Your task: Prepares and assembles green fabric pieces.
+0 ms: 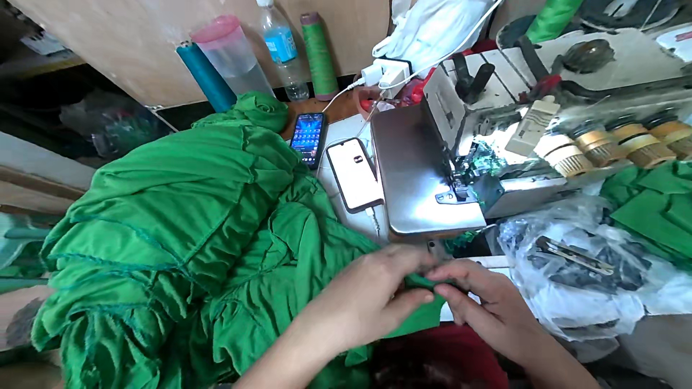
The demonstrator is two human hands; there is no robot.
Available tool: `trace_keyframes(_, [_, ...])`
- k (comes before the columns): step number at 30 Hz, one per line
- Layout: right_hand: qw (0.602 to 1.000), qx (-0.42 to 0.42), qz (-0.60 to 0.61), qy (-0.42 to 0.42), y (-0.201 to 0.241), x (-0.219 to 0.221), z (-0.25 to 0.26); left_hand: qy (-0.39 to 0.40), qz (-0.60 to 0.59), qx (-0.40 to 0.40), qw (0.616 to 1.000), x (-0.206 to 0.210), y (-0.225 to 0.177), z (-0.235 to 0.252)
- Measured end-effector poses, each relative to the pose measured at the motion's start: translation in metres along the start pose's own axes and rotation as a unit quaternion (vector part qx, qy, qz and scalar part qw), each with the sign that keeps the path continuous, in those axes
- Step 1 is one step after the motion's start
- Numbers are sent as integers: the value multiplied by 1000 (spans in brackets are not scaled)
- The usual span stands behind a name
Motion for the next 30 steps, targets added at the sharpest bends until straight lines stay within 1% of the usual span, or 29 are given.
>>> trace_keyframes(2, [1000, 6, 12, 12, 3, -2, -2, -47, -6, 26, 999, 2, 4, -8])
trace_keyframes(5, [999, 25, 22, 5, 3, -4, -8, -161, 17, 53, 985, 3, 1, -20])
trace_keyframes(8, [997, 33, 61, -30, 3, -6, -8, -304, 19, 100, 947, 28, -6, -36])
trace_keyframes(9, [996, 32, 70, -40, 4, -6, -7, -329, 9, 98, 939, 39, -6, -41])
trace_keyframes(10, [995, 32, 78, -46, 5, -4, -5, -337, -6, 83, 938, 50, -2, -43])
trace_keyframes(12, [995, 30, 90, -44, 6, -1, -3, -328, -49, 36, 943, 64, 8, -46])
trace_keyframes(15, [996, 22, 75, -32, 6, 0, 1, -301, -121, 0, 946, 57, 14, -48])
trace_keyframes(18, [999, 15, 42, -18, 7, -5, 3, -277, -222, -20, 935, 47, 15, -51])
trace_keyframes(20, [1000, -4, 11, -3, 10, -6, 5, -270, -246, -25, 931, 41, 12, -50])
trace_keyframes(22, [999, -23, -35, -3, 15, -6, 6, -263, -199, -8, 944, 36, 4, -48])
trace_keyframes(24, [994, -47, -95, -27, 21, -8, 7, -283, -92, 24, 955, 31, -4, -45])
trace_keyframes(25, [989, -59, -129, -38, 24, -10, 8, -306, -22, 37, 951, 27, -7, -45])
trace_keyframes(27, [974, -76, -205, -60, 28, -14, 9, -355, 124, 59, 925, 16, -11, -48])
trace_keyframes(28, [965, -81, -239, -71, 30, -16, 10, -372, 177, 58, 909, 10, -12, -49])
trace_keyframes(30, [951, -87, -281, -91, 31, -21, 10, -397, 233, 40, 887, -1, -12, -52])
Point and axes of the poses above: each hand's wrist, its own z-axis towards the middle knuckle, its own x-axis out of the palm, y = z × x, the point moved 6 cm from there along z, towards the middle knuckle, and after that the axes turned 3 degrees about -z, right-handed, at the moved point
